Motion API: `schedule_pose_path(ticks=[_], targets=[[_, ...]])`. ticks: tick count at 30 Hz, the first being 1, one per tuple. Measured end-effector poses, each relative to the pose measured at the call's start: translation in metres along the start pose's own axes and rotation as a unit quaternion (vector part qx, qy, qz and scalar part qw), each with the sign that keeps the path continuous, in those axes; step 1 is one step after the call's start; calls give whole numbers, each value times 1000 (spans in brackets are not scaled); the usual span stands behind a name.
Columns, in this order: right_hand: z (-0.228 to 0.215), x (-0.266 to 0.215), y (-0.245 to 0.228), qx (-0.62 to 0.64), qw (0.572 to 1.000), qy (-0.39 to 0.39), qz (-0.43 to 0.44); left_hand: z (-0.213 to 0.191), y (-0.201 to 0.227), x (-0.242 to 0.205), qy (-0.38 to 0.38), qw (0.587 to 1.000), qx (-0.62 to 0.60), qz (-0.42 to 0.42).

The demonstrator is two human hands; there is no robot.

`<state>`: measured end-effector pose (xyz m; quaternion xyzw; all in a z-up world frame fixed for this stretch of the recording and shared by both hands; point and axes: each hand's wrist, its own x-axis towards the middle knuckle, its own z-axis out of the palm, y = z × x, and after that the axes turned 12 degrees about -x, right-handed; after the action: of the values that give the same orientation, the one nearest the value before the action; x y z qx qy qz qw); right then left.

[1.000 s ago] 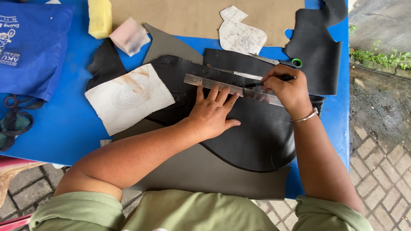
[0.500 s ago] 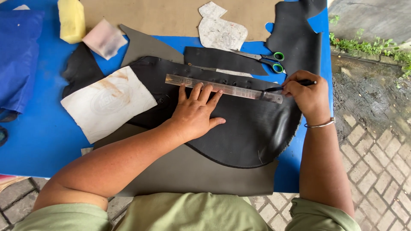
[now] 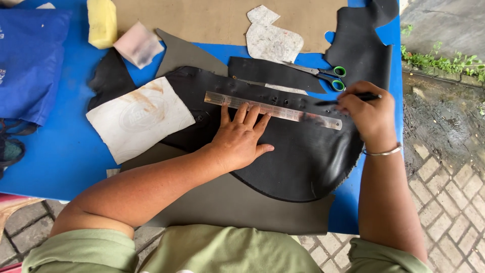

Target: Mark measurements on leather pieces using a ruler and a pen

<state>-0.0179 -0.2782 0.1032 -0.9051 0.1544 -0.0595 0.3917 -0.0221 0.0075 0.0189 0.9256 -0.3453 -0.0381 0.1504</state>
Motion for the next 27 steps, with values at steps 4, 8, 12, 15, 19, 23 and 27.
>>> schedule_pose_path(ticks=[4, 8, 12, 15, 19, 23, 27], targets=[[54, 2, -45, -11, 997, -32, -63, -4, 3, -2, -18, 999, -35, 0], [110, 7, -84, 62, 984, -105, -129, -1, 1, -3, 4, 999, -36, 5], [151, 18, -110, 17, 975, -140, -170, -5, 2, -4, -24, 998, -49, -5], [168, 20, -112, -32, 970, -140, -196, -7, 0, -2, -48, 997, -52, -12], [159, 25, -102, -45, 969, -136, -203, -1, -1, -2, -31, 999, -42, -8], [133, 27, -74, -93, 972, -116, -180, 2, -2, -2, -7, 999, -43, -1], [98, 24, -45, -110, 983, -95, -114, 2, -1, -2, 16, 999, -29, 10]])
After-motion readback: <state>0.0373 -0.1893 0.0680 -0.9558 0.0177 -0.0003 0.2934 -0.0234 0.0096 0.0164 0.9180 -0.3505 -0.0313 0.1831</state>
